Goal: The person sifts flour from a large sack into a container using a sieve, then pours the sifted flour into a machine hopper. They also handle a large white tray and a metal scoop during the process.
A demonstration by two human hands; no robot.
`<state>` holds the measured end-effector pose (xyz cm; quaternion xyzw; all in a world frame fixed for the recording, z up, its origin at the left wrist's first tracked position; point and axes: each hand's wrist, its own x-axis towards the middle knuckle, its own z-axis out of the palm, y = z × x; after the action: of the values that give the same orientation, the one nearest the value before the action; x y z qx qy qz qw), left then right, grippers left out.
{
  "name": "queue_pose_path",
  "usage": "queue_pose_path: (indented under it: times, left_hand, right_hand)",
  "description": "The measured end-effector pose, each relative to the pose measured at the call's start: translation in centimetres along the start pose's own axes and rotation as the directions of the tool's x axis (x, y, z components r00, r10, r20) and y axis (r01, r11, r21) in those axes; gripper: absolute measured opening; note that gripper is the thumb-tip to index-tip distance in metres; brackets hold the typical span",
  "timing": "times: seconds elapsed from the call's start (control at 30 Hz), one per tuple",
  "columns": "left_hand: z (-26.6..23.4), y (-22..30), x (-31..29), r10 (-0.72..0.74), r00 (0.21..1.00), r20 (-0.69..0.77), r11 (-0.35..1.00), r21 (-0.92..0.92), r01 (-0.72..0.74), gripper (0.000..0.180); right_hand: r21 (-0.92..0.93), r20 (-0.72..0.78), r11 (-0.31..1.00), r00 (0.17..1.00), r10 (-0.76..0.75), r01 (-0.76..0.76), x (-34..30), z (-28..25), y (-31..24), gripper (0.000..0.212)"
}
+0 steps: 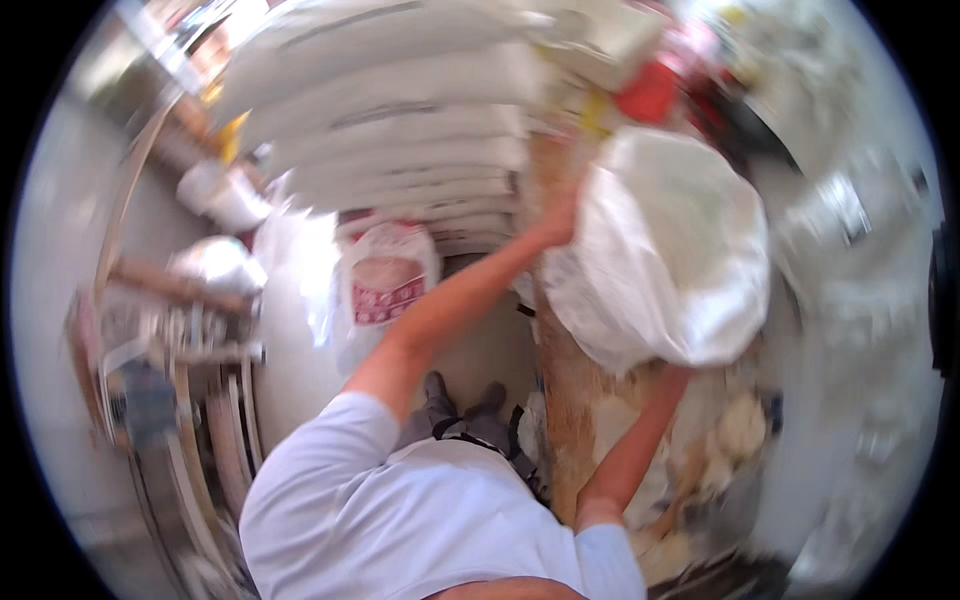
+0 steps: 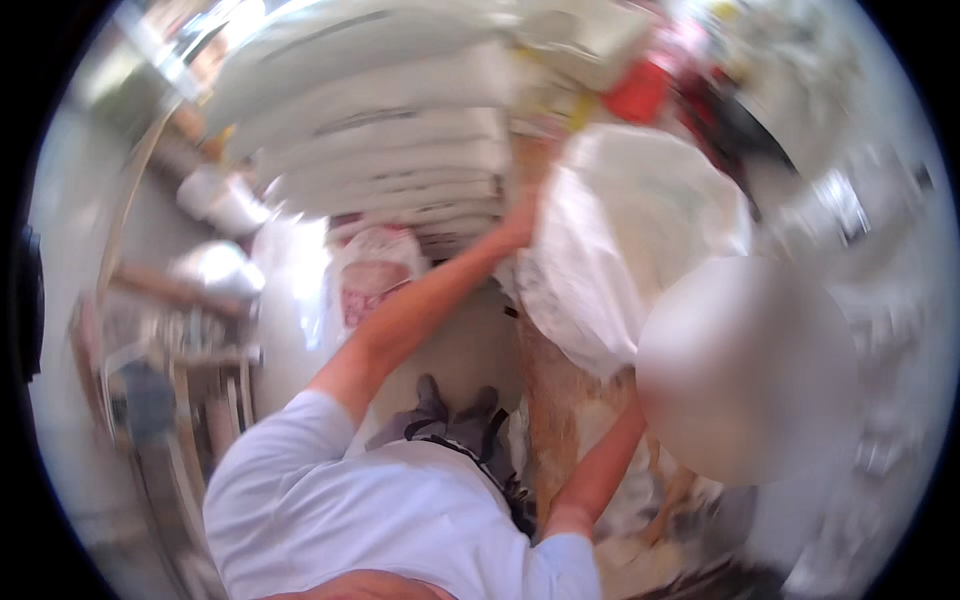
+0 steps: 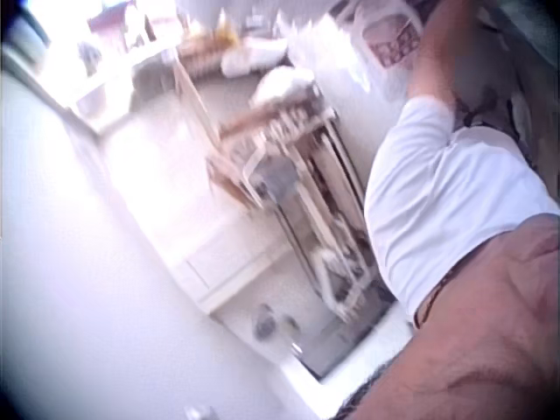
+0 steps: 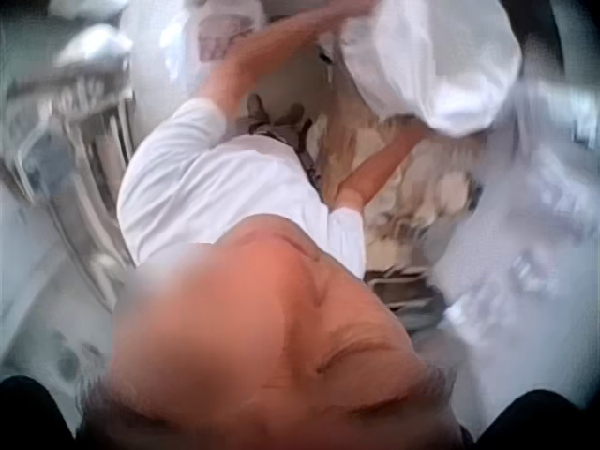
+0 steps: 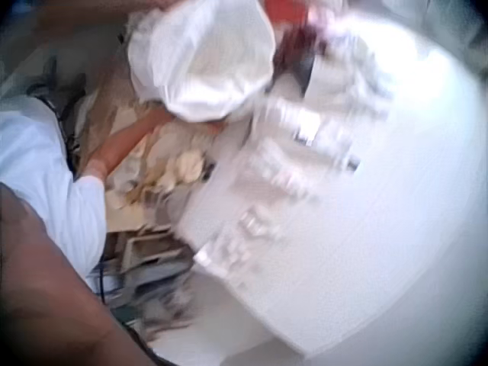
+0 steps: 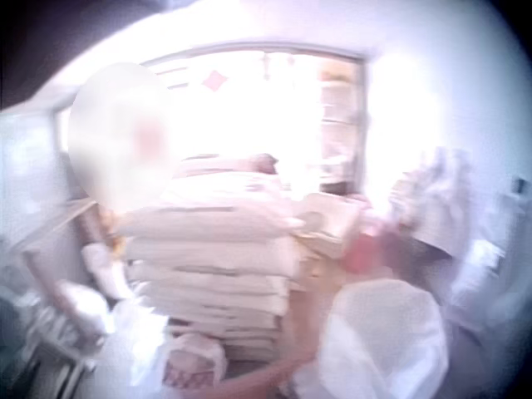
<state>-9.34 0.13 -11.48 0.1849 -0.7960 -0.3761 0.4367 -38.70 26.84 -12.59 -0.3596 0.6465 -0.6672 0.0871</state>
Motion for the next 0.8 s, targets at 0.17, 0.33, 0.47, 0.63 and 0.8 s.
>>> queue_pose_path:
  times: [0.17, 0.33, 0.47, 0.63, 0.8]
  left_hand:
    - [7.5, 2.6, 3.4, 0.036, 0.98, -0.195, 0.985, -0.161, -0.069, 0.042]
    - [7.9, 6.2, 0.7, -0.259, 0.934, -0.247, 0.898, -0.417, 0.138, 0.029]
    - [5.6, 7.2, -3.8, -0.43, 0.79, -0.437, 0.824, -0.547, 0.146, 0.03]
    - [0.3, 10.9, -11.0, -0.635, 0.707, -0.31, 0.646, -0.715, 0.266, 0.04]
    - [-6.8, 17.6, -20.5, -0.643, 0.642, -0.418, 0.585, -0.809, 0.059, 0.035]
  right_hand:
    - [0.025, 0.113, 0.988, 0.982, 0.148, -0.152, 0.8, 1.7, 2.1, 0.048]
    - [0.046, 0.177, 0.976, 0.963, 0.202, -0.213, -0.5, 3.4, 1.2, 0.048]
    - [0.083, 0.227, 0.967, 0.95, 0.216, -0.24, -2.8, 4.4, -0.3, 0.048]
    - [0.139, 0.306, 0.954, 0.928, 0.214, -0.266, -8.1, 5.0, -3.6, 0.049]
    - [0.207, 0.411, 0.931, 0.89, 0.195, -0.3, -14.2, 7.3, -7.6, 0.049]
